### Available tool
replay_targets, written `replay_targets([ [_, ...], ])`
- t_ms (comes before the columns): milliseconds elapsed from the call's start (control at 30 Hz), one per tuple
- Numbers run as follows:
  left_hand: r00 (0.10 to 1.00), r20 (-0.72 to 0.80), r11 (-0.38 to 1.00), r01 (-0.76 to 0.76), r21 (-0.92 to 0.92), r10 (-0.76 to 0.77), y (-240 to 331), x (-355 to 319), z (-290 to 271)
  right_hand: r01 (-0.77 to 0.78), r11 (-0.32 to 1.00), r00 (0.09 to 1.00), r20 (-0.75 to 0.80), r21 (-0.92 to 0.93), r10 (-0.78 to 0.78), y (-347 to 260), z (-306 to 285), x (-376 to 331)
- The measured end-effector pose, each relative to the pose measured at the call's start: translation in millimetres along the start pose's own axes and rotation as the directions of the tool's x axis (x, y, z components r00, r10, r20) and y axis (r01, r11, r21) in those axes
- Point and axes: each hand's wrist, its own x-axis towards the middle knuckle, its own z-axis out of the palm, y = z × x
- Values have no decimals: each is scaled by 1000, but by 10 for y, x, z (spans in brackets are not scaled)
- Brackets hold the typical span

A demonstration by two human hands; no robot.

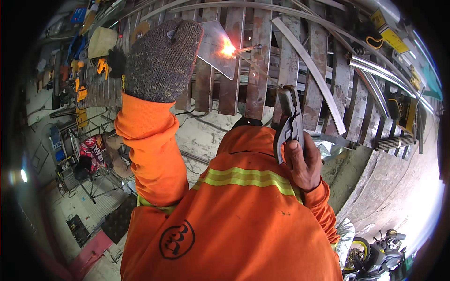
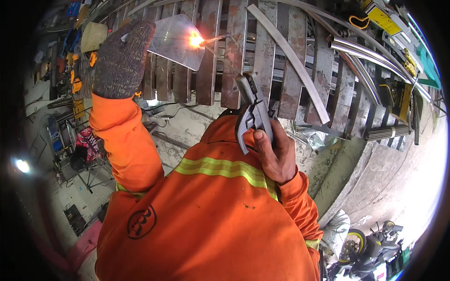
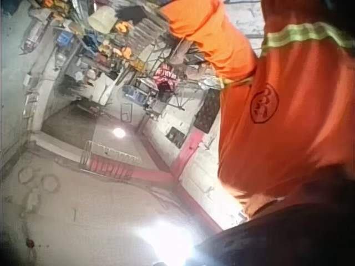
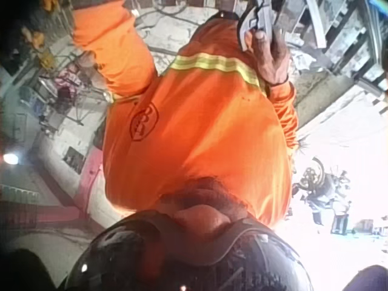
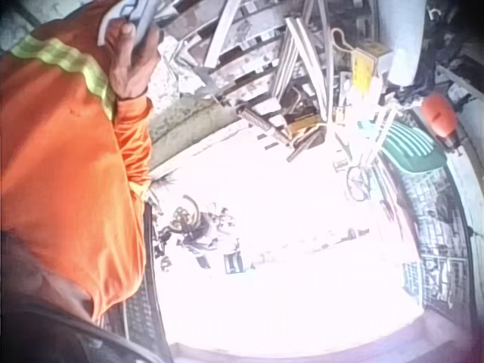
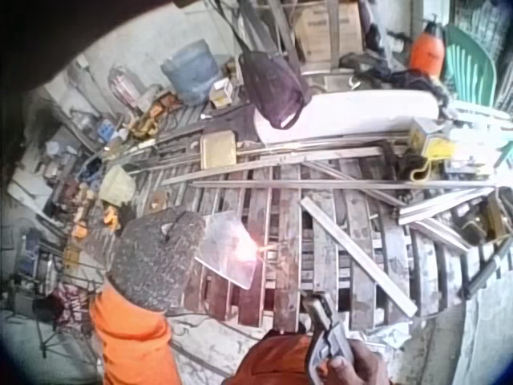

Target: The person welds a metal rod to a trowel on a metal table, then picks up the trowel and walks away before turning back toward the table.

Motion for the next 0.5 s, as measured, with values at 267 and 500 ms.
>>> replay_targets([
  [267, 1000, 16, 1000, 10, 27, -10, -14, -13, 0, 3, 1000, 1000, 11, 22, -3, -12, 7, 20],
  [500, 999, 37, 999, 35, -1, -35, -9, -3, -1, 47, 998, 999, -24, 38, -46, 31, 47, 36],
])
